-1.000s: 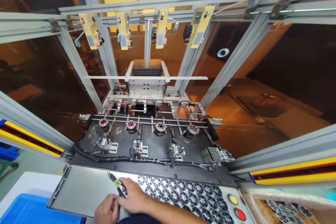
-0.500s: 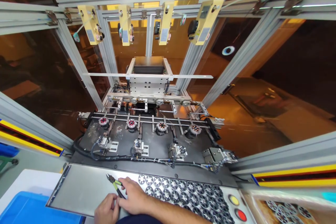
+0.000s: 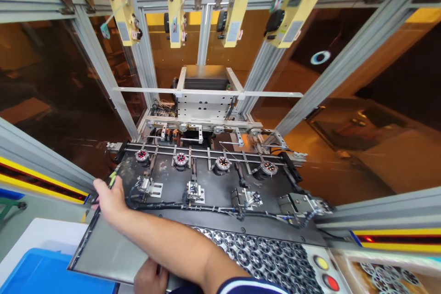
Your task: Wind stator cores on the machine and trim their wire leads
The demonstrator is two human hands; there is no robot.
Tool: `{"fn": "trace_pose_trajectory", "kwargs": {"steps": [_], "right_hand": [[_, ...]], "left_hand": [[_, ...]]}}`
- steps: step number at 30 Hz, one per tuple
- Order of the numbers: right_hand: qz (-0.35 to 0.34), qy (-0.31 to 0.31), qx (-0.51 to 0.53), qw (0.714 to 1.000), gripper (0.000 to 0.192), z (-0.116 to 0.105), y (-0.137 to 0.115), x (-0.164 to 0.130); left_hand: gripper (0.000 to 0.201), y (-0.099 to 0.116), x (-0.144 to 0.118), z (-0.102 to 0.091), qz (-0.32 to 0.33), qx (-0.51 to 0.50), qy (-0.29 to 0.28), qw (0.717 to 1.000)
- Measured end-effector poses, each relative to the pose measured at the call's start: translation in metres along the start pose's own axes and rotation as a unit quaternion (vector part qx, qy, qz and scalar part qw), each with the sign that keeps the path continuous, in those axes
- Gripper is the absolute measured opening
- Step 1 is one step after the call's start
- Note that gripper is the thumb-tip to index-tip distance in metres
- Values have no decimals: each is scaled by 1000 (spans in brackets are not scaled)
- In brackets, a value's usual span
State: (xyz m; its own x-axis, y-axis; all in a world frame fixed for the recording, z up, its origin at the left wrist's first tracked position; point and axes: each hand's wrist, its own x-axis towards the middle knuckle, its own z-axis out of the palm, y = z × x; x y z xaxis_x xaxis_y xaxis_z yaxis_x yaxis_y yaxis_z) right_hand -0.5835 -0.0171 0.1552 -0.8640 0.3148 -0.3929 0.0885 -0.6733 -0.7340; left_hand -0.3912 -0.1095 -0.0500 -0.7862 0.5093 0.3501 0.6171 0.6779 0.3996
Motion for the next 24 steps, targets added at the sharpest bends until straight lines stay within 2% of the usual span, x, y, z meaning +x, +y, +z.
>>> {"fn": "trace_pose_trajectory", "kwargs": {"steps": [4, 8, 18, 24], "right_hand": [[-26, 90, 29, 995, 35, 0, 9, 42], [-39, 127, 46, 990, 37, -10, 18, 55], [-46, 140, 53, 988, 39, -15, 25, 65], [-72, 116, 29, 990, 39, -18, 24, 65]], "left_hand": [[24, -3, 1, 3, 39, 22, 36, 998], [21, -3, 0, 2, 56, 43, 34, 997], [21, -6, -3, 0, 78, 67, 7, 995], [21, -7, -4, 0, 78, 65, -2, 995]]}}
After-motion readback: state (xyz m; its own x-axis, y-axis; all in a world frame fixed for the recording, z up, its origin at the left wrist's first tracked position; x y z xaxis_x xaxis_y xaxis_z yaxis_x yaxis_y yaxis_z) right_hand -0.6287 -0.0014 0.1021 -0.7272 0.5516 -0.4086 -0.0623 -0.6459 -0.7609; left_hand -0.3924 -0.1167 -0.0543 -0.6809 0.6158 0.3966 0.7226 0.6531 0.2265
